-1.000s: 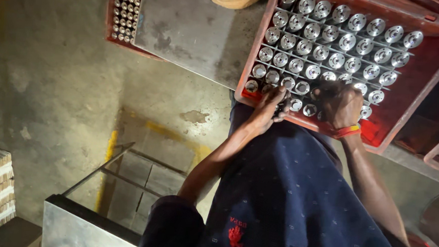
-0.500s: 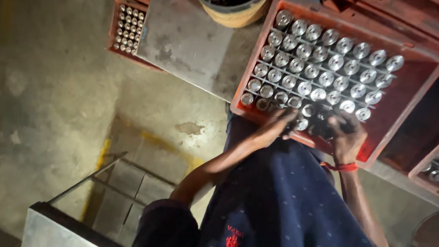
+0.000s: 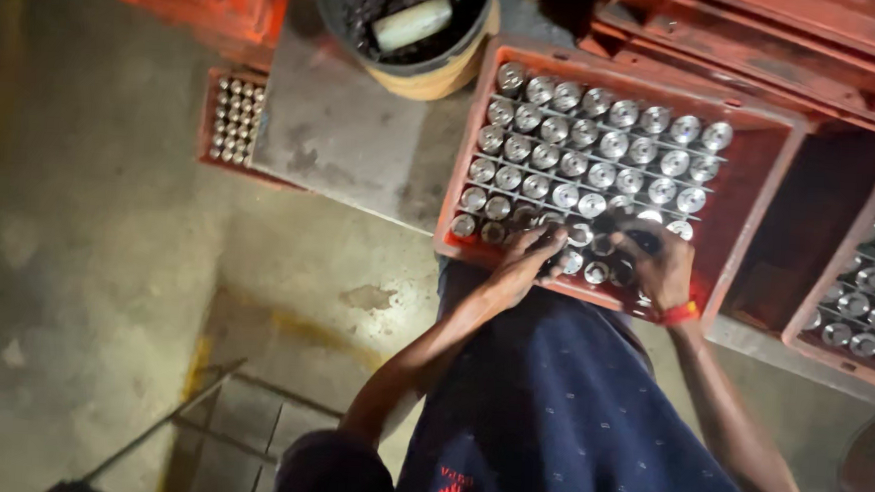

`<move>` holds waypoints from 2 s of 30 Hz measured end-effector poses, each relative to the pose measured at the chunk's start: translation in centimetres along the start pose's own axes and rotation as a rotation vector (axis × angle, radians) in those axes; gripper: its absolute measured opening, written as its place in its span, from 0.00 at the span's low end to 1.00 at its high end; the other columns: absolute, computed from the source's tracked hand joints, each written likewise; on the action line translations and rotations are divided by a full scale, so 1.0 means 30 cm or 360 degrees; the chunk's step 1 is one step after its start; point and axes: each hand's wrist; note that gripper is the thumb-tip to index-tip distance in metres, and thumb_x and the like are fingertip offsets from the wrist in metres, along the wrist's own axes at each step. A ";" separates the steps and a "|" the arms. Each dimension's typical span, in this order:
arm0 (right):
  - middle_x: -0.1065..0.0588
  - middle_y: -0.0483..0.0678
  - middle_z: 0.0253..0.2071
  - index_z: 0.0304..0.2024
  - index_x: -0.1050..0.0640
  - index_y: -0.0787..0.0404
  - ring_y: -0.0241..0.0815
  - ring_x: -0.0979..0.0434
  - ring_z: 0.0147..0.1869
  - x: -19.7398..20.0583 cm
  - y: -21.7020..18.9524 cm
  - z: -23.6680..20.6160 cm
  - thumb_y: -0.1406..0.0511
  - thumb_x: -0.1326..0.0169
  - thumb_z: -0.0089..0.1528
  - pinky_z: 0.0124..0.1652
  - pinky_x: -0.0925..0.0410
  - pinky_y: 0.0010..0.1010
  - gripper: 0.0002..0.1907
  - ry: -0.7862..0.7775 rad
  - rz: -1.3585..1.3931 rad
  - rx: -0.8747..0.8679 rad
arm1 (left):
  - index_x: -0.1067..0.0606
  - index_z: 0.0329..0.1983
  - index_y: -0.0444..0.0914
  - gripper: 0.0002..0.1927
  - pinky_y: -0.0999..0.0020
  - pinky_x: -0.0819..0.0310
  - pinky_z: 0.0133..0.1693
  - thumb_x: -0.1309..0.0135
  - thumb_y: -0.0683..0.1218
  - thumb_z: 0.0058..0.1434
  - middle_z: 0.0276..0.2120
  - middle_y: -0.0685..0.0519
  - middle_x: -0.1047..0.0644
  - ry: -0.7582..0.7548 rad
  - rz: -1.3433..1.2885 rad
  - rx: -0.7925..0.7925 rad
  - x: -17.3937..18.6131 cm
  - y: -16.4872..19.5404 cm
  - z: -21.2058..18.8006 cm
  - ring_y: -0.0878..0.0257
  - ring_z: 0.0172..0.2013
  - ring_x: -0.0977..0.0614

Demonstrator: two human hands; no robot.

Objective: The person repeatedly picks small metal caps from a bucket and places them into empty slots in a red crate. They occasionally use a cylindrical tool to press or adjust caps within the crate. The process continues throughout the clip with the crate gradually filling.

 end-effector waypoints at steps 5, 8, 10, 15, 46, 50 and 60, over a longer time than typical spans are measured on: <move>0.21 0.45 0.50 0.53 0.19 0.64 0.33 0.23 0.50 -0.051 -0.082 -0.127 0.66 0.42 0.68 0.48 0.29 0.27 0.13 -0.0407 0.0798 0.0051 | 0.35 0.65 0.48 0.23 0.79 0.41 0.21 0.46 0.48 0.68 0.30 0.58 0.26 -0.0243 0.0237 0.0226 -0.032 0.006 -0.020 0.73 0.24 0.29; 0.20 0.43 0.39 0.49 0.18 0.63 0.34 0.22 0.43 -0.073 -0.061 -0.148 0.64 0.40 0.65 0.43 0.28 0.26 0.12 -0.0433 0.0905 -0.0237 | 0.32 0.65 0.45 0.20 0.78 0.43 0.19 0.48 0.49 0.71 0.27 0.55 0.27 -0.0215 0.0337 0.0254 -0.034 0.006 -0.022 0.72 0.22 0.31; 0.20 0.42 0.40 0.47 0.18 0.64 0.34 0.23 0.43 -0.054 -0.033 -0.152 0.65 0.38 0.63 0.42 0.30 0.27 0.12 -0.0065 0.0659 -0.0345 | 0.28 0.61 0.38 0.18 0.77 0.39 0.20 0.50 0.50 0.74 0.28 0.56 0.26 -0.0004 0.0000 0.0234 -0.024 0.013 -0.017 0.71 0.23 0.30; 0.20 0.49 0.42 0.45 0.18 0.62 0.43 0.23 0.44 0.050 0.033 -0.157 0.64 0.35 0.64 0.44 0.31 0.35 0.10 0.0338 0.0028 0.0181 | 0.30 0.58 0.30 0.17 0.70 0.23 0.36 0.57 0.46 0.72 0.38 0.46 0.21 0.0381 -0.0900 0.0397 0.022 0.026 -0.018 0.59 0.35 0.18; 0.23 0.56 0.36 0.40 0.17 0.57 0.59 0.23 0.39 0.167 0.261 -0.076 0.64 0.35 0.63 0.39 0.30 0.47 0.05 0.0284 -0.0838 0.0600 | 0.28 0.51 0.41 0.08 0.78 0.46 0.19 0.51 0.47 0.72 0.28 0.57 0.28 0.0074 -0.0078 0.0079 -0.005 -0.121 0.047 0.73 0.21 0.33; 0.23 0.58 0.31 0.40 0.18 0.60 0.57 0.22 0.35 0.223 0.285 0.026 0.64 0.36 0.57 0.36 0.30 0.43 0.10 0.0053 -0.1042 0.0539 | 0.31 0.45 0.39 0.09 0.76 0.43 0.20 0.50 0.49 0.76 0.28 0.55 0.28 0.0195 -0.0122 -0.0030 0.002 -0.117 0.039 0.71 0.22 0.31; 0.20 0.43 0.40 0.54 0.19 0.59 0.30 0.26 0.39 -0.045 -0.128 -0.057 0.62 0.41 0.66 0.38 0.31 0.26 0.15 -0.0454 0.0497 -0.0006 | 0.33 0.70 0.38 0.24 0.70 0.36 0.28 0.57 0.53 0.76 0.34 0.53 0.27 0.0052 0.0573 -0.0423 0.004 -0.055 0.005 0.66 0.30 0.29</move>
Point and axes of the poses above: each hand's wrist, its own z-axis towards the middle knuckle, its own x-axis out of the back of the hand, y = z × x
